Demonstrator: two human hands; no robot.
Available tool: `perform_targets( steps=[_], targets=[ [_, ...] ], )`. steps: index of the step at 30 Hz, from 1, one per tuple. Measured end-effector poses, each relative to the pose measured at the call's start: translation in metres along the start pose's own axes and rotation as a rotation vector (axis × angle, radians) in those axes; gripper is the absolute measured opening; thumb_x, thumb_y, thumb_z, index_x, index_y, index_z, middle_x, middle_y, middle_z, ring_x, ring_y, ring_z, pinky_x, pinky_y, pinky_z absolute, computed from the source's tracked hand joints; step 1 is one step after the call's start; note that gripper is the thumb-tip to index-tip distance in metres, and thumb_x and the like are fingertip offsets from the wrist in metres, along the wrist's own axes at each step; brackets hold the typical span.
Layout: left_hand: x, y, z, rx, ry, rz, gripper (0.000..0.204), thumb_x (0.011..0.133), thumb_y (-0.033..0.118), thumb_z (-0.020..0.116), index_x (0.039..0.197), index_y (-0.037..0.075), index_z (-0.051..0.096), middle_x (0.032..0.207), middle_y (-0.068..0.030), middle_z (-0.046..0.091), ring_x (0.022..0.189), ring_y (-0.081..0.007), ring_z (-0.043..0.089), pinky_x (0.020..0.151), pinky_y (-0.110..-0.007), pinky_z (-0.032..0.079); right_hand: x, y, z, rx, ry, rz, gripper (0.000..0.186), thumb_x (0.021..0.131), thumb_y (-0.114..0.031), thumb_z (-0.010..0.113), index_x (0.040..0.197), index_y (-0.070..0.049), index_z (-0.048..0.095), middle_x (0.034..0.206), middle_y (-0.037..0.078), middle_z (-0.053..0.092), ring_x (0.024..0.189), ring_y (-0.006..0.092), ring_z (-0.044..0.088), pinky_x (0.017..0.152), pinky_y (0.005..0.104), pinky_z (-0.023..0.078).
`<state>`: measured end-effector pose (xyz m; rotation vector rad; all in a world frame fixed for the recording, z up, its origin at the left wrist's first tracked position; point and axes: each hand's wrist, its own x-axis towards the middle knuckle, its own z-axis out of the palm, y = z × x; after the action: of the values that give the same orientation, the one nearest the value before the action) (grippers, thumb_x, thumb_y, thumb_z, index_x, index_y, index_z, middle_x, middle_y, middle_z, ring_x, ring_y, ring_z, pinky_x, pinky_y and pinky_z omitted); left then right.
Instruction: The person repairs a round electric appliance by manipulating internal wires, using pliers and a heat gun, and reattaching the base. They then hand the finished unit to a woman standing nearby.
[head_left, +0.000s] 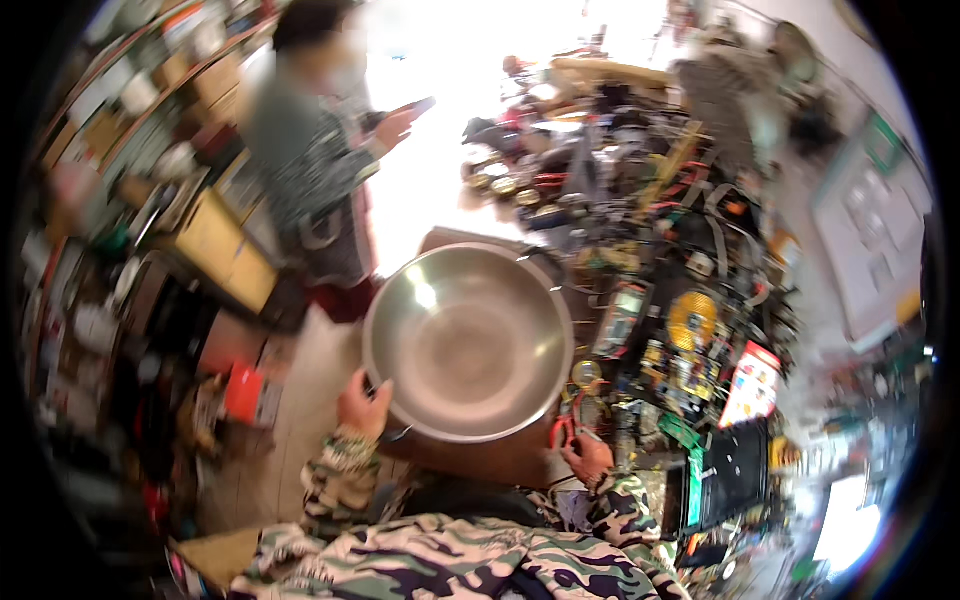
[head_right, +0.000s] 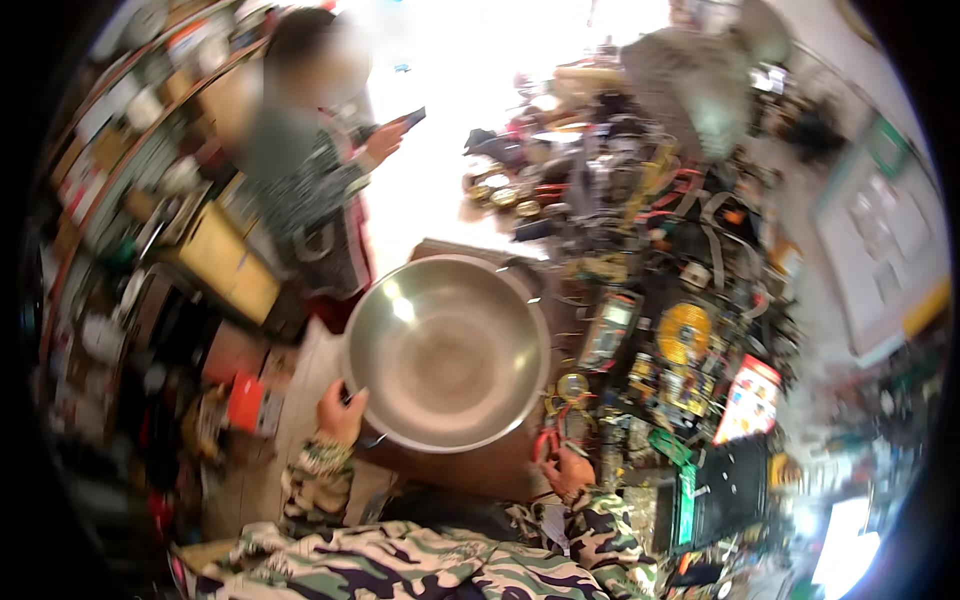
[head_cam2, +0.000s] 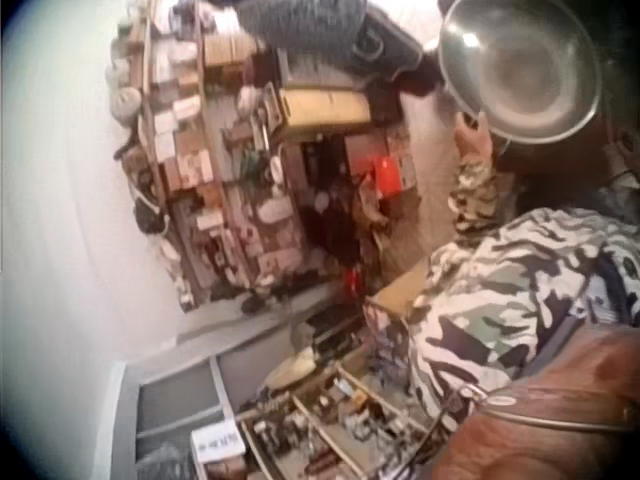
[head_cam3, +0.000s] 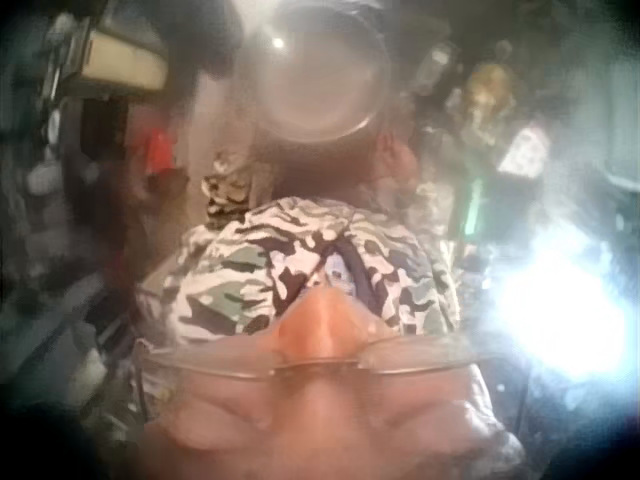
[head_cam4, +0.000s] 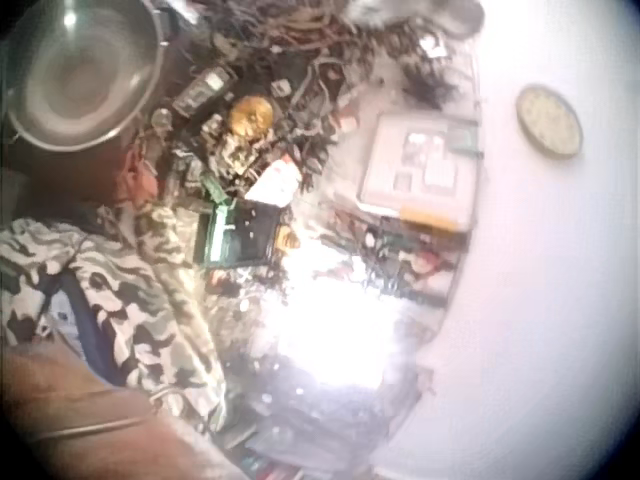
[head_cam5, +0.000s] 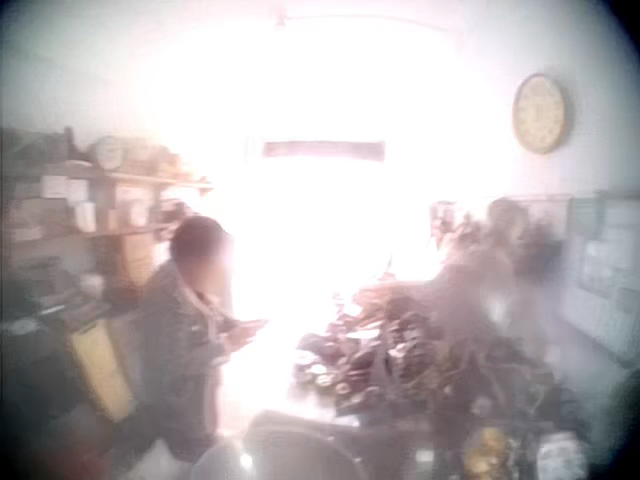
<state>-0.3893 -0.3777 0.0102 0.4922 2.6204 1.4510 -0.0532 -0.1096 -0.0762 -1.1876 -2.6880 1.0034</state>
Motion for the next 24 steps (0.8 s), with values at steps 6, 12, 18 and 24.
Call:
perform_targets(
  steps=[6, 12, 18, 24],
  targets=[
    [-0.008, -0.011, -0.007, 0.030, 0.055, -0.006, 0.044, 0.082, 0.037, 0.071, 0.111, 0.003, 0.067, 0.099, -0.0230, 0.070, 0.094, -0.0413, 0.067, 0.080, -0.047, 0.053, -0.023, -0.025, 0.039, 0.069, -0.123, -0.052, 0.035, 0.078, -0.030, 0.077, 0.094, 0.000, 0.068, 0.080, 0.017, 0.072, 0.075, 0.0313, 0.070, 0.069, 0.0406, 0.054],
    [-0.006, 0.001, -0.013, -0.042, -0.014, -0.035, 0.040, 0.086, 0.031, 0.066, 0.112, 0.001, 0.064, 0.099, -0.0216, 0.069, 0.090, -0.0375, 0.068, 0.081, -0.045, 0.053, -0.022, -0.052, 0.043, 0.154, -0.223, -0.009, 0.030, 0.081, -0.023, 0.076, 0.093, 0.003, 0.069, 0.080, 0.020, 0.071, 0.073, 0.0311, 0.071, 0.068, 0.0386, 0.055],
    [-0.004, -0.012, -0.012, -0.041, -0.121, 0.032, 0.049, 0.088, 0.029, 0.066, 0.123, -0.004, 0.056, 0.112, -0.0257, 0.064, 0.104, -0.0404, 0.063, 0.090, -0.044, 0.051, -0.004, -0.089, 0.033, 0.536, -0.039, 0.061, 0.020, 0.090, -0.009, 0.068, 0.106, 0.003, 0.067, 0.079, 0.008, 0.069, 0.063, 0.0129, 0.062, 0.057, 0.0275, 0.051],
    [-0.001, -0.009, -0.044, -0.027, -0.510, -0.033, 0.058, 0.090, 0.042, 0.066, 0.124, -0.001, 0.046, 0.103, -0.0271, 0.064, 0.094, -0.0443, 0.065, 0.078, -0.052, 0.051, -0.004, -0.103, 0.003, 0.816, 0.365, 0.245, 0.052, 0.105, -0.043, 0.045, 0.123, 0.004, 0.057, 0.080, 0.011, 0.069, 0.059, 0.0160, 0.064, 0.049, 0.0250, 0.052]
  ],
)
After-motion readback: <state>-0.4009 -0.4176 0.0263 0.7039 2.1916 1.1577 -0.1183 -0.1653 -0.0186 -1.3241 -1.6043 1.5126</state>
